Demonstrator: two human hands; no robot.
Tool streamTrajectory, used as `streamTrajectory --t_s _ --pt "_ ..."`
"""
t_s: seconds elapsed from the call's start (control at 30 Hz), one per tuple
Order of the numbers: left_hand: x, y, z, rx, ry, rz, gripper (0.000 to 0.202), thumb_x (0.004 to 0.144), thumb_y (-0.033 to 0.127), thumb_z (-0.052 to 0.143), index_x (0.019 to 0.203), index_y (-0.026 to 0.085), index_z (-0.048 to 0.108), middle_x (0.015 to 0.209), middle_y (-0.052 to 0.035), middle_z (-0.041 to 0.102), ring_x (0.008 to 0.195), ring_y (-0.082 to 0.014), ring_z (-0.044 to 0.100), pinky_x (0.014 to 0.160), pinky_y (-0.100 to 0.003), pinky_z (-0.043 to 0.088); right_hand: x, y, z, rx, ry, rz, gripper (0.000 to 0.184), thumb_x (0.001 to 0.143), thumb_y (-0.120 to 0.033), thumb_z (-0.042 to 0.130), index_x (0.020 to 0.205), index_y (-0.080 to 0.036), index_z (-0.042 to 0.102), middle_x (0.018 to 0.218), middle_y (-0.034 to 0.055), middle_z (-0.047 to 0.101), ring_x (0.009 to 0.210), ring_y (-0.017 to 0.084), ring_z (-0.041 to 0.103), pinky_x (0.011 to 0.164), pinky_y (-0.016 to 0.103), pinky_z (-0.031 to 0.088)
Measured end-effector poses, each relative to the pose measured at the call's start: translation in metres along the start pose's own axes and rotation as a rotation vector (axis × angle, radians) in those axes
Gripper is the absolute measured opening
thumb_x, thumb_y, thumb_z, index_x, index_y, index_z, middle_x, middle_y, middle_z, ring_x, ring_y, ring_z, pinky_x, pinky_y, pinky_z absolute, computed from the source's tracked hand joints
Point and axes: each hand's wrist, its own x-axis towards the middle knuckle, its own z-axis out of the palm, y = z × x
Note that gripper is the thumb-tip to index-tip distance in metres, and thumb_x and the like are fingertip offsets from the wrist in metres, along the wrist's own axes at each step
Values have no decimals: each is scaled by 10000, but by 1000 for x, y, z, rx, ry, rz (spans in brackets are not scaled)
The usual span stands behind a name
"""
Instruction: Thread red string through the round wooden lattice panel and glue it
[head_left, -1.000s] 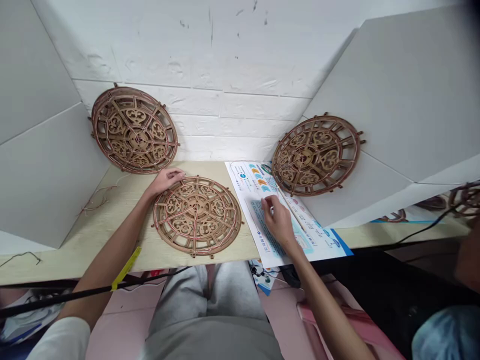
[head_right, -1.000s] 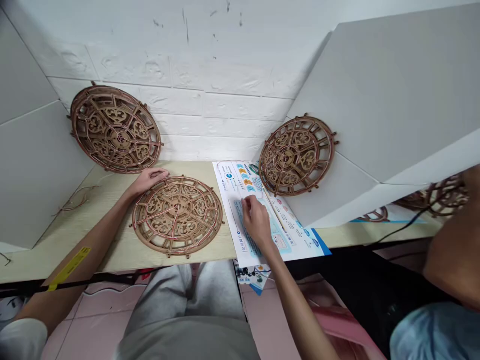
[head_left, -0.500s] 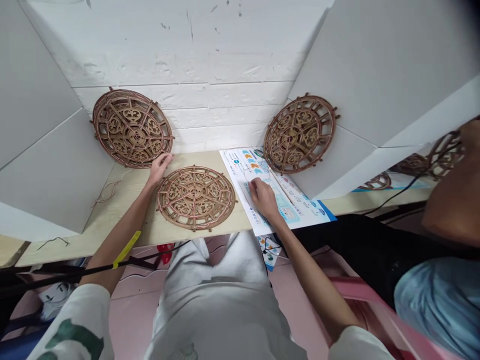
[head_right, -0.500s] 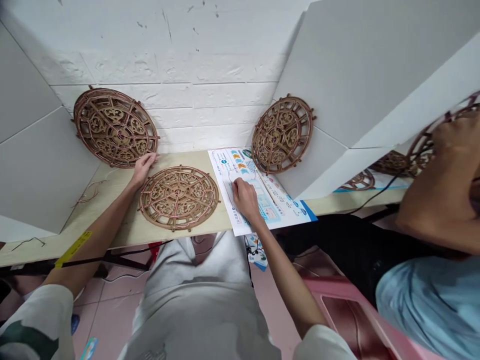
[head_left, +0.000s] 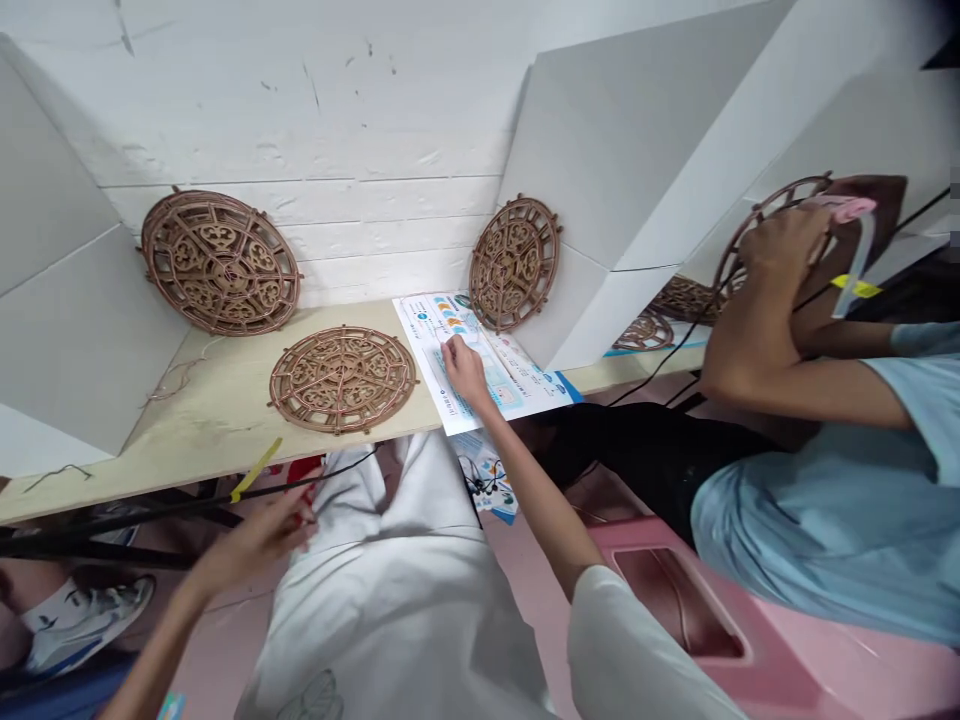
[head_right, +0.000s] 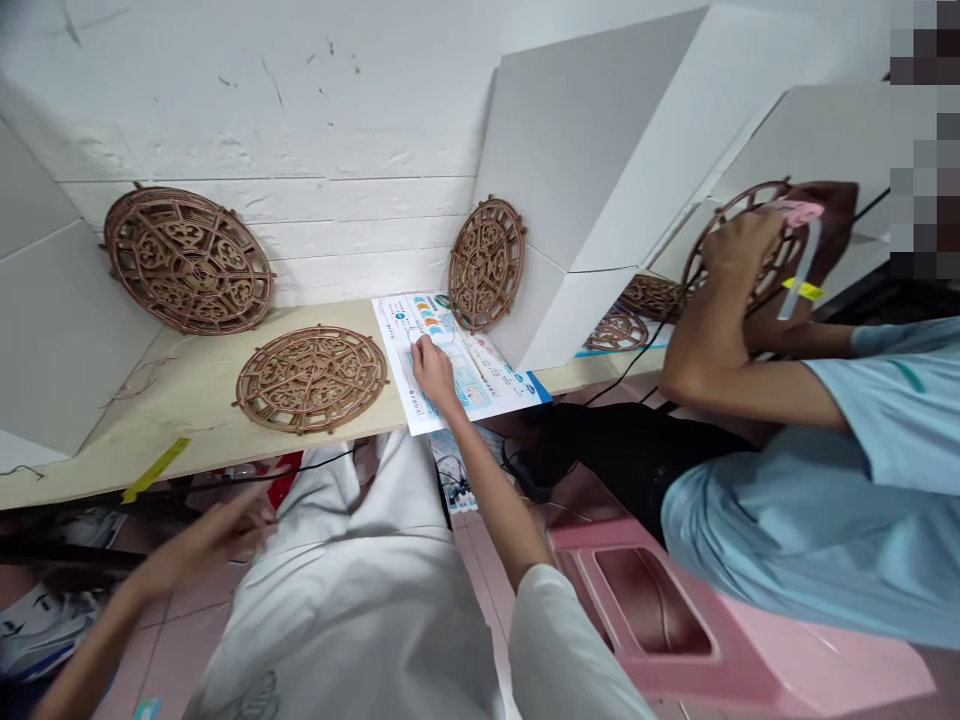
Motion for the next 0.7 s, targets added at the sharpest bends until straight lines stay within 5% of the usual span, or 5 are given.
streamTrajectory --t_s 0.13,0.27,0.47,0.7 --pt "34 12 66 -117 220 7 600 869 583 627 1406 328 544 1149 -80 712 1035 -262 724 914 -426 596 -1 -2 -1 9 0 -2 213 1049 -360 319 945 -219 440 908 99 654 791 237 574 699 325 336" --pt "86 52 90 -39 310 76 528 916 650 509 1189 231 681 1209 -143 713 1170 -334 675 1057 -502 515 -3 -2 -3 33 2 -2 214 1051 -366 319 943 -220 432 910 102 647 780 234 563 685 322 325" --pt "147 91 139 -60 248 228 530 1000 577 352 1275 247 663 1379 -115 640 1407 -321 502 1233 -487 324 -2 0 -3 25 -8 10 191 1062 -345 319 945 -223 409 934 98 641 828 233 581 725 319 343" --pt "202 118 207 -125 66 284 434 1023 501 428 1272 236 666 1316 -159 660 1295 -307 586 1168 -469 400 0 2 -1 -2 -18 38 197 1097 -348 306 980 -225 407 946 73 636 878 218 600 758 306 374"
